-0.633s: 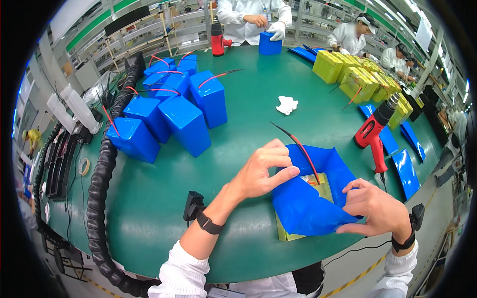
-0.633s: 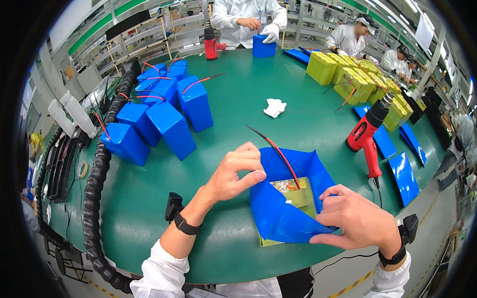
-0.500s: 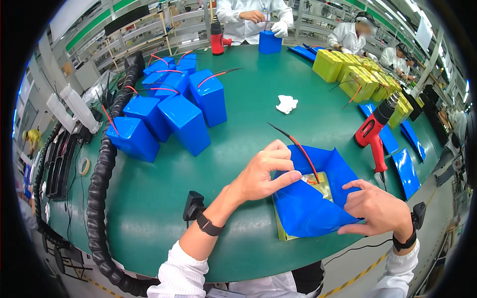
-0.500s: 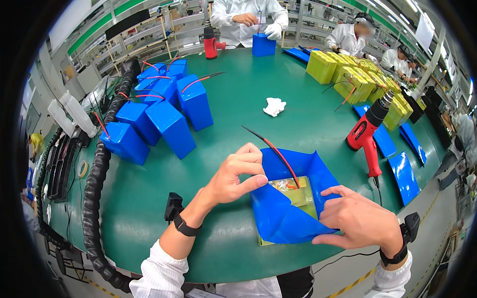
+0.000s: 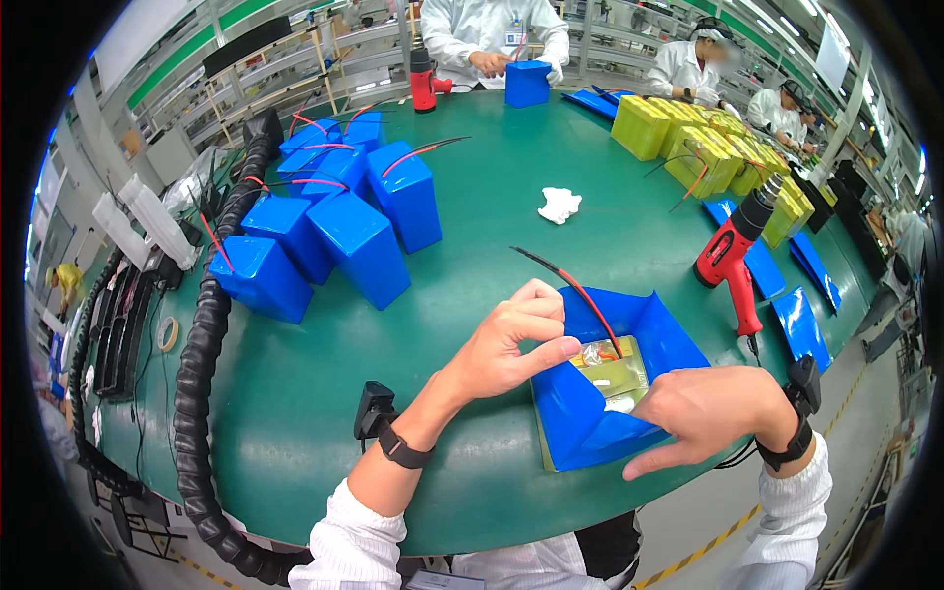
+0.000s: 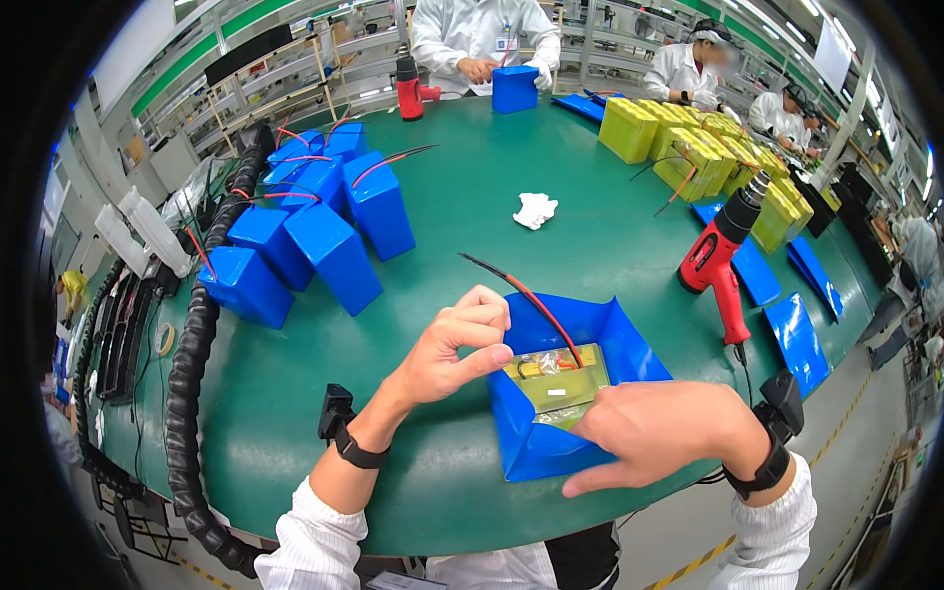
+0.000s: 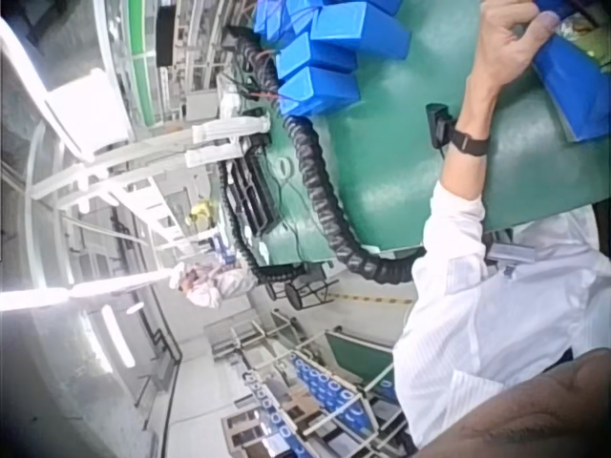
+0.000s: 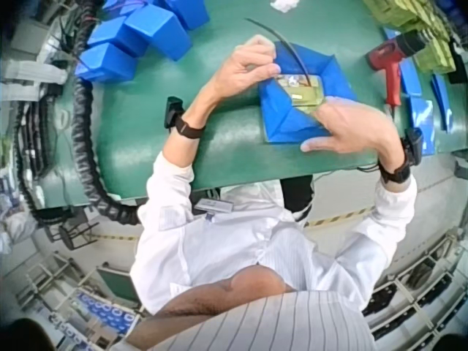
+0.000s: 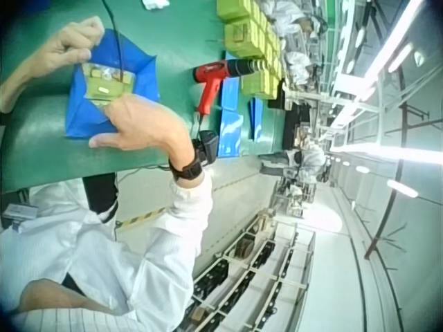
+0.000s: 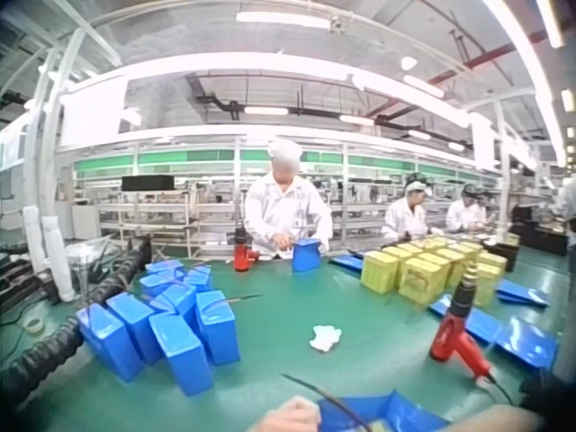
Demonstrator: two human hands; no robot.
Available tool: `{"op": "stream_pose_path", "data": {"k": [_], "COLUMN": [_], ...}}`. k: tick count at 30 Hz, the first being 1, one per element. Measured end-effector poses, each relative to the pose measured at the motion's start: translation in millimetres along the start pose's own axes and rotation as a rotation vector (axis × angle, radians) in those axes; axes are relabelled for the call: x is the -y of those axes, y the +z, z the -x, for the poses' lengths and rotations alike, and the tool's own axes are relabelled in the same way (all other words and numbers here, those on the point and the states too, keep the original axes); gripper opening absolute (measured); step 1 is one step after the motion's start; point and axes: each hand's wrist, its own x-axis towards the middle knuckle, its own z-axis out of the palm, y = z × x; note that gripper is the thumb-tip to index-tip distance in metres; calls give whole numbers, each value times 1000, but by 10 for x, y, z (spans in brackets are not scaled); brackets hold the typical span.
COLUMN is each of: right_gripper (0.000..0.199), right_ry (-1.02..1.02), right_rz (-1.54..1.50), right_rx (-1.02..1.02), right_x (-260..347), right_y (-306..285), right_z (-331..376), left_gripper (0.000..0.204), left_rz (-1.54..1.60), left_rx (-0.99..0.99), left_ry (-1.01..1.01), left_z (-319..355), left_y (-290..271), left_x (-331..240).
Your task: Assembling electronic battery packs by applying blue heat-shrink plastic sleeves and sealing them using a heat gun.
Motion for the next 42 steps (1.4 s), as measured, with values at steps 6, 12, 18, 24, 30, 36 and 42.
{"op": "stream_pose_path", "data": {"k": [6, 12, 18, 24, 30, 36, 42], "right_gripper": [51, 55, 53, 51, 53, 65, 67], "right_ry": [-78, -135, -72, -8, -169, -48, -119], "right_rz": [-133, -249, -18, 194, 208, -510, -1413], "right_rx": [318, 336, -27, -398, -684, -1472, -1225], "right_x": [-236, -22, 79, -219, -242, -423, -777], "right_y": [11, 92, 208, 462, 755, 1027, 1280], "right_z": [-156, -162, -14, 238, 194, -52, -247], "left_gripper": [33, 27, 19, 13, 15, 46, 71], "left_rz": [16, 9, -80, -88, -158, -135, 305], "left_rx": [40, 141, 84, -24, -220, -464, -800], "left_ry": [-26, 45, 51, 62, 56, -43, -256], "left_z": [-11, -40, 6, 36, 202, 348, 420], "left_y": [-11, -16, 139, 320, 556, 805, 1171], "left_x": [-64, -135, -201, -157, -6, 3, -133]}}
